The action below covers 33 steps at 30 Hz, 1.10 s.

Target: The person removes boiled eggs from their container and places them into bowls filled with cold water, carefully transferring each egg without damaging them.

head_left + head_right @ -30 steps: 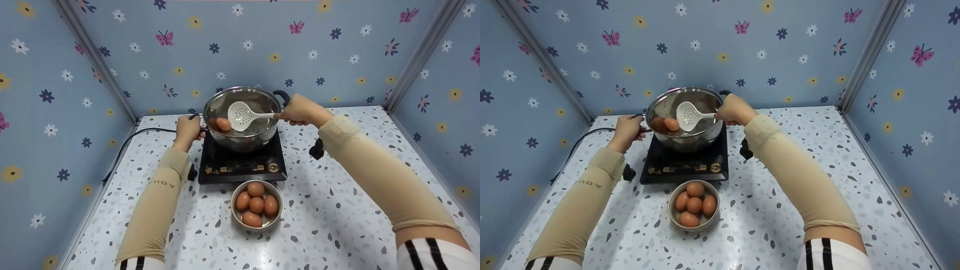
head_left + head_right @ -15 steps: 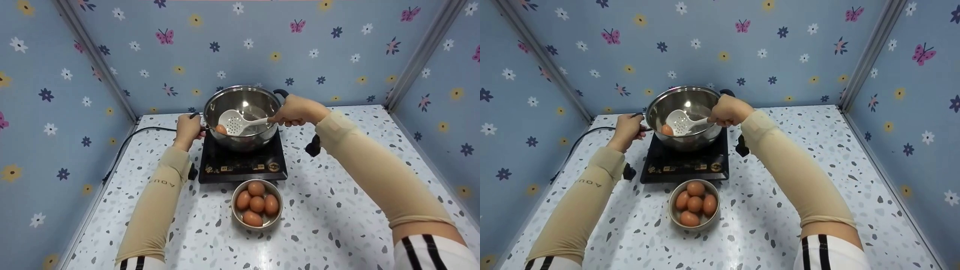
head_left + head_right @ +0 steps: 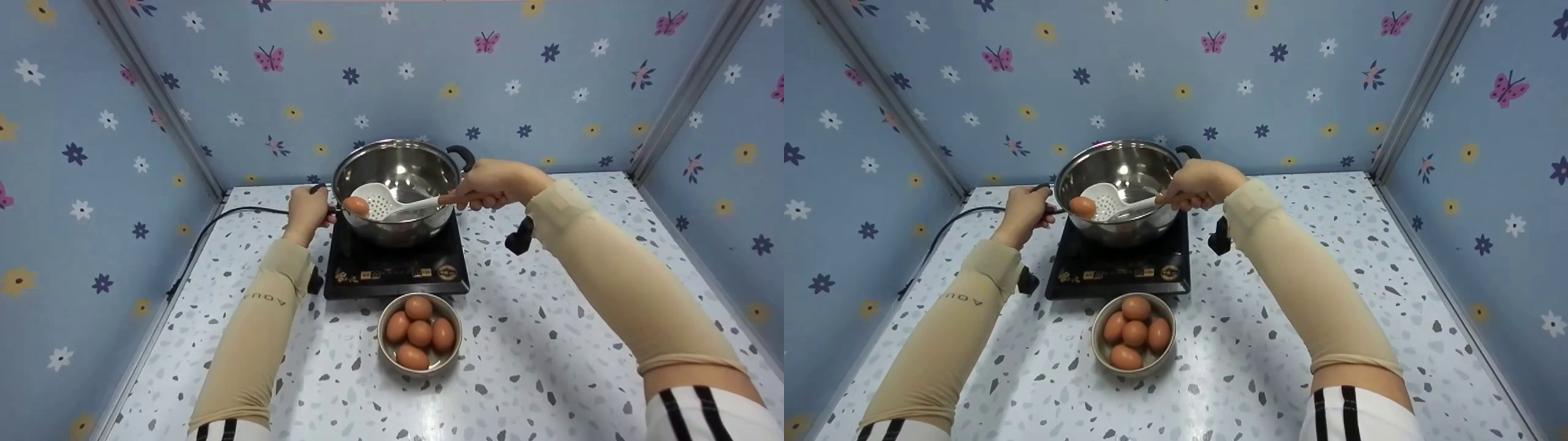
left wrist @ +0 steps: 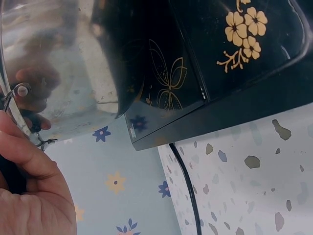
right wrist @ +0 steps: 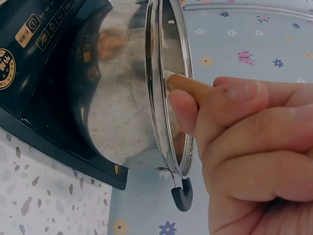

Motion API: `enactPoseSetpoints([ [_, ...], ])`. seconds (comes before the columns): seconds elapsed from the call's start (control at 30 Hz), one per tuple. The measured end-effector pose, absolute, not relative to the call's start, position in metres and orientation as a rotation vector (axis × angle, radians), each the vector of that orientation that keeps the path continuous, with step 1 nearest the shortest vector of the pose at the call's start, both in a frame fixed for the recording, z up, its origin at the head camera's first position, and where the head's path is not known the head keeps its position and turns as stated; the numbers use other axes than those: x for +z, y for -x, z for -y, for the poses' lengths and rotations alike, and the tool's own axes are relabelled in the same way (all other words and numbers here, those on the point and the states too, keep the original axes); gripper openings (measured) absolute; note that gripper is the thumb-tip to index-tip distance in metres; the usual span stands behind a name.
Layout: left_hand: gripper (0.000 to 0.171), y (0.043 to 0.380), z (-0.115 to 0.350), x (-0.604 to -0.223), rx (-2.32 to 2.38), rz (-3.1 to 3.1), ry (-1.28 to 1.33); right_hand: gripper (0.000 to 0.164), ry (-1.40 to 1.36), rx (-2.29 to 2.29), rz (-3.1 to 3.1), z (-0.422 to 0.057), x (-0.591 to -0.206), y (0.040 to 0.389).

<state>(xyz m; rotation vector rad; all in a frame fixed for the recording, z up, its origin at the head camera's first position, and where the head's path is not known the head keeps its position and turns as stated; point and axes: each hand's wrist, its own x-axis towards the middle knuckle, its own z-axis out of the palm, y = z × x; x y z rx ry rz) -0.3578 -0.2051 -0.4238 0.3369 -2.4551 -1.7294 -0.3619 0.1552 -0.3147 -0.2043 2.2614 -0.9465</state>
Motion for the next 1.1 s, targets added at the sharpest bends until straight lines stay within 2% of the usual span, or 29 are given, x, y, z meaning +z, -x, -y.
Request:
enactPoseSetpoints([
  [0.37, 0.033, 0.357, 0.204, -0.427, -1.724, 2.434, -0.326, 0.031, 0.138, -1.131, -2.137, -0.179, -0.331, 0.359],
  [0.77, 0.024, 0.358, 0.204, -0.426, -1.721, 2.423, -0.319, 0.034, 0.091, -1.197, -2.152, -0.201, -0.324, 0.341],
  [1.1, 0.029, 0.358, 0.205, -0.427, -1.706, 2.43, -0.301, 0.034, 0.098, -1.182, -2.179, -0.215, -0.318, 0.332],
])
